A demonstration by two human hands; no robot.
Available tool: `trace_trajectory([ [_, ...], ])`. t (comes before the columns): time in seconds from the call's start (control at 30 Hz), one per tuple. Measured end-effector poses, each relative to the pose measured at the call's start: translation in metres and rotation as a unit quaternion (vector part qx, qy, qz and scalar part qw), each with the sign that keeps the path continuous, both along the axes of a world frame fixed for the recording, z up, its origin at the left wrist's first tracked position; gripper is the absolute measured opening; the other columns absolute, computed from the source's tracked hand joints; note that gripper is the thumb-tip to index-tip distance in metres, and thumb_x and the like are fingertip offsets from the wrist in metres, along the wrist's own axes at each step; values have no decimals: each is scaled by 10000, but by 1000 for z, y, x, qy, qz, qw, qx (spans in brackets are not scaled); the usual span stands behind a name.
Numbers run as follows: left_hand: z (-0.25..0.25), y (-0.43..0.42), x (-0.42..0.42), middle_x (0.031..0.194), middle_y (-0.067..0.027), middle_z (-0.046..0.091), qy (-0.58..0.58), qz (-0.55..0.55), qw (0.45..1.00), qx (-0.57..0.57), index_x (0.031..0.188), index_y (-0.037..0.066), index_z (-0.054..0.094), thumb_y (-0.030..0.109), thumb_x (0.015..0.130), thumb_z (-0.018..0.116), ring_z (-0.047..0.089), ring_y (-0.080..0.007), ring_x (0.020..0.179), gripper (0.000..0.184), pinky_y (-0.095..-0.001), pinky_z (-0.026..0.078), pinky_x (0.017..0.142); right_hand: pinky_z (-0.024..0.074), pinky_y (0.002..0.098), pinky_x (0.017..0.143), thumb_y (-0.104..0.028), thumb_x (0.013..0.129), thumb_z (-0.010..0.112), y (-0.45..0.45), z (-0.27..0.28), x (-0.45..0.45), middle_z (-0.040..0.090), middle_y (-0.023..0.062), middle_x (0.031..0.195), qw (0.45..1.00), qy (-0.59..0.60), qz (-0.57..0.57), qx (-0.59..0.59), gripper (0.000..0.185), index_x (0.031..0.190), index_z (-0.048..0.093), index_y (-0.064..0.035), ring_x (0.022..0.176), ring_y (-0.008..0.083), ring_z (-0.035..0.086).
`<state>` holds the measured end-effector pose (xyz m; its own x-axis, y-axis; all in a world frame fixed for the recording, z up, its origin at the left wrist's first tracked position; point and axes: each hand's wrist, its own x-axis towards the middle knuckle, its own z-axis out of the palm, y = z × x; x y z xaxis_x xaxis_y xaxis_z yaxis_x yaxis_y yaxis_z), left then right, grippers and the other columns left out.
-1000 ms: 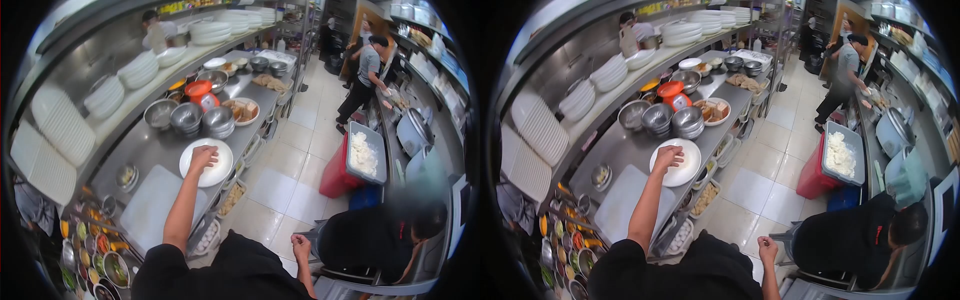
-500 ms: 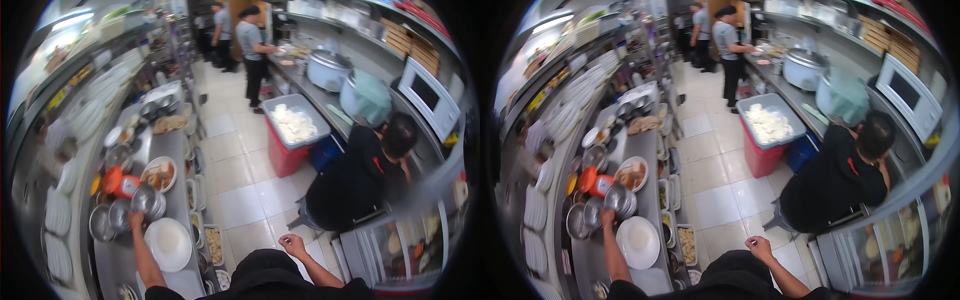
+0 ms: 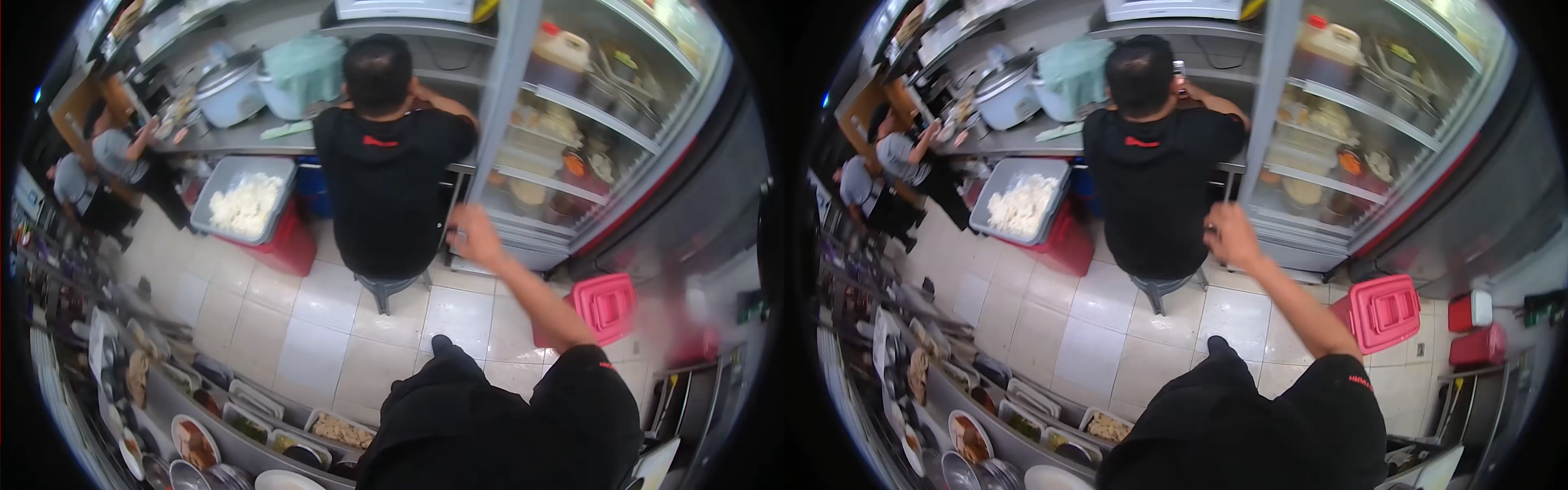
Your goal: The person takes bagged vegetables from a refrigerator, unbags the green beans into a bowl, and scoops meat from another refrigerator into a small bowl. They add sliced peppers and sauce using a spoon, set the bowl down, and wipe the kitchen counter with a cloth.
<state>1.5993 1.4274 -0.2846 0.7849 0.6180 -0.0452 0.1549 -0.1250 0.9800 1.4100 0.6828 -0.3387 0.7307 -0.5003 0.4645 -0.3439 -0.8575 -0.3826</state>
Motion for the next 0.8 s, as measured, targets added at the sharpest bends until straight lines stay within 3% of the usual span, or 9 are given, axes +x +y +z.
trace_trajectory([
  [0.2, -5, -116, 1, 1004, -131, 580, -4, -129, 988, -89, 1107, 41, 543, 249, 791, 642, 574, -260, 924, 391, -400, 449, 827, 463, 394, 849, -149, 683, 704, -146, 159, -9, 510, 91, 1189, 949, -24, -127, -289, 323, 979, 604, -65, 1086, 310, 483],
  [0.33, -27, -185, -1, 1075, -153, 588, 16, -216, 965, -149, 1188, 36, 530, 255, 810, 660, 575, -280, 999, 456, -412, 445, 900, 470, 357, 750, -193, 685, 685, -230, 244, -10, 523, 69, 1111, 818, -56, -224, -526, 294, 949, 629, -77, 957, 273, 487],
  [0.37, -37, -199, -3, 1093, -159, 590, 25, -244, 955, -167, 1208, 34, 527, 257, 815, 665, 575, -285, 1018, 473, -415, 444, 919, 470, 357, 750, -193, 685, 685, -235, 256, -14, 523, 69, 1111, 817, -54, -230, -526, 294, 949, 629, -77, 957, 273, 487],
  [0.43, -66, -227, -2, 1129, -170, 594, 45, -296, 930, -212, 1249, 32, 521, 260, 824, 674, 576, -295, 1055, 506, -421, 442, 956, 470, 374, 687, -121, 675, 715, -243, 270, -17, 579, 89, 1034, 758, -35, -210, -616, 297, 933, 570, -91, 914, 249, 555],
  [0.5, -99, -277, -6, 741, -14, 554, 44, -213, 927, -306, 852, 69, 571, 215, 724, 583, 530, -180, 561, 195, -322, 408, 461, 468, 387, 706, -145, 688, 691, -259, 267, -14, 553, 73, 1093, 778, -8, -189, -599, 325, 990, 581, -93, 969, 261, 530],
  [0.57, -69, -347, -45, 690, 5, 541, 82, -237, 926, -282, 832, 85, 551, 172, 705, 590, 485, -138, 483, 159, -283, 351, 384, 467, 399, 725, -169, 702, 666, -274, 274, -2, 526, 57, 1152, 793, 16, -167, -585, 360, 1047, 592, -96, 1025, 272, 505],
  [0.63, -85, -376, -51, 683, -20, 531, 118, -354, 895, -243, 797, 90, 520, 129, 681, 595, 484, -105, 483, 144, -228, 337, 367, 464, 393, 734, -187, 772, 593, -285, 282, 12, 554, 30, 1100, 822, 211, -172, -500, 306, 1068, 628, -120, 1019, 269, 515],
  [0.7, -72, -409, -64, 643, -19, 505, 127, -409, 871, -242, 747, 90, 498, 91, 662, 585, 477, -123, 444, 122, -231, 332, 344, 461, 388, 745, -193, 781, 581, -320, 269, 56, 560, 23, 1085, 825, 232, -218, -466, 251, 1013, 657, -133, 1021, 260, 514],
  [0.8, -68, -425, -68, 659, -74, 574, 136, -435, 857, -238, 841, -27, 579, 49, 638, 573, 533, -155, 440, 217, -241, 401, 341, 459, 379, 746, -198, 792, 560, -346, 248, 71, 572, 14, 1045, 821, 222, -274, -448, 182, 905, 698, -161, 1018, 247, 517],
])
